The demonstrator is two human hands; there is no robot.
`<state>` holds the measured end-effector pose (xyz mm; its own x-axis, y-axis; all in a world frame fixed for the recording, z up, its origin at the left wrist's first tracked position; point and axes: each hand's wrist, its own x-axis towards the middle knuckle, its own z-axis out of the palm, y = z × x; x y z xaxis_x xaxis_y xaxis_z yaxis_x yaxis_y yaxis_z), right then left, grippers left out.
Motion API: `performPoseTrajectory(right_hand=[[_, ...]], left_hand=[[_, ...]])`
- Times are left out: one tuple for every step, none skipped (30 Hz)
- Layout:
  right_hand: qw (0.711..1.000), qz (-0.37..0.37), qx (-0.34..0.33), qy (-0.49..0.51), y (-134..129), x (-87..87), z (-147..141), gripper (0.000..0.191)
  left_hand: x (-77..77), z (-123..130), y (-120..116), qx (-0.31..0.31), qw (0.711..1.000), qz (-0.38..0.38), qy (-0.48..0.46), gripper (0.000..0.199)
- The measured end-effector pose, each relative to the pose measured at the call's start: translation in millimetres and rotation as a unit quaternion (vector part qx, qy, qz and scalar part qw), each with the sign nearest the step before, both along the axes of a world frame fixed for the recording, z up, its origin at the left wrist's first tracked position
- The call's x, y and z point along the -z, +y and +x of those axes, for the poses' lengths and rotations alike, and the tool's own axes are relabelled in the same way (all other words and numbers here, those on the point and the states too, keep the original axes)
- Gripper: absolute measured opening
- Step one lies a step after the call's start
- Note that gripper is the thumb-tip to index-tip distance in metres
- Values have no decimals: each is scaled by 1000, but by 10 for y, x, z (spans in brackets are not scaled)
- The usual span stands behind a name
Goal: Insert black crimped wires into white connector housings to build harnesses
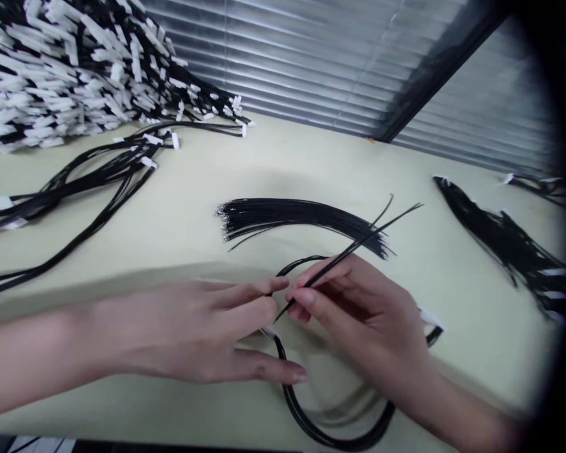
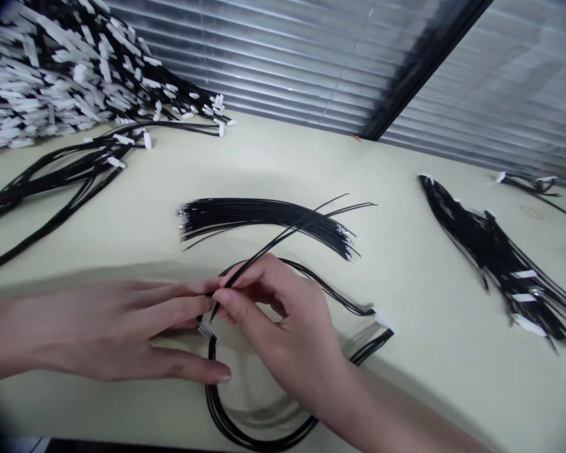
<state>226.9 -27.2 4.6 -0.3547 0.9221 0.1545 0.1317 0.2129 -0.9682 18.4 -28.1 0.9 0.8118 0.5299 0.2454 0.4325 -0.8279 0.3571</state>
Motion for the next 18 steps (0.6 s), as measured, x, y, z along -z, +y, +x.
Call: performPoseTrajectory(right_hand=[[1000, 9, 0, -3, -11, 35, -6, 7], [1000, 18, 0, -3, -15, 63, -7, 6], [1000, 27, 1, -4, -16, 83, -6, 6], [999, 35, 2, -7, -16, 96, -4, 5], [999, 42, 3, -11, -15, 103, -3, 5], [999, 47, 4, -17, -16, 106, -2, 5], [998, 51, 5, -21, -18, 106, -1, 4], [998, 55, 6, -25, -22, 107, 0, 4], [998, 60, 7, -28, -25, 109, 1, 5], [997, 67, 6, -29, -29, 112, 3, 5], [997, 75, 5, -30, -31, 117, 5, 5], [996, 80, 5, -33, -32, 123, 7, 5], [996, 86, 5, -35, -33, 128, 8, 6], [995, 89, 5, -38, -32, 132, 9, 7], [995, 91, 7, -42, -32, 134, 9, 7], [994, 96, 10, -48, -30, 135, 9, 7], [993, 103, 14, -56, -29, 136, 9, 7], [991, 113, 17, -66, -28, 137, 10, 7]], left_hand=[[9, -14, 7, 2, 1000, 7, 1, 35], [21, -34, 13, 7, 1000, 22, 7, 30], [33, -57, 16, 19, 999, 48, 11, 24], [45, -81, 17, 37, 996, 78, 17, 20], [56, -102, 15, 49, 993, 108, 22, 25], [64, -119, 11, 54, 989, 132, 25, 31], [71, -129, 7, 52, 987, 149, 26, 34], [74, -133, 4, 56, 985, 158, 31, 35], [76, -132, 1, 58, 985, 158, 35, 34], [76, -128, 1, 58, 986, 151, 41, 33], [76, -122, 2, 56, 987, 142, 43, 32], [76, -116, 4, 53, 989, 132, 45, 31], [77, -112, 8, 46, 991, 122, 43, 30], [79, -111, 11, 40, 992, 114, 40, 28], [82, -112, 14, 36, 993, 110, 37, 27], [85, -115, 16, 36, 993, 110, 35, 27], [87, -120, 17, 37, 992, 113, 33, 27], [88, -125, 17, 41, 991, 120, 32, 27]])
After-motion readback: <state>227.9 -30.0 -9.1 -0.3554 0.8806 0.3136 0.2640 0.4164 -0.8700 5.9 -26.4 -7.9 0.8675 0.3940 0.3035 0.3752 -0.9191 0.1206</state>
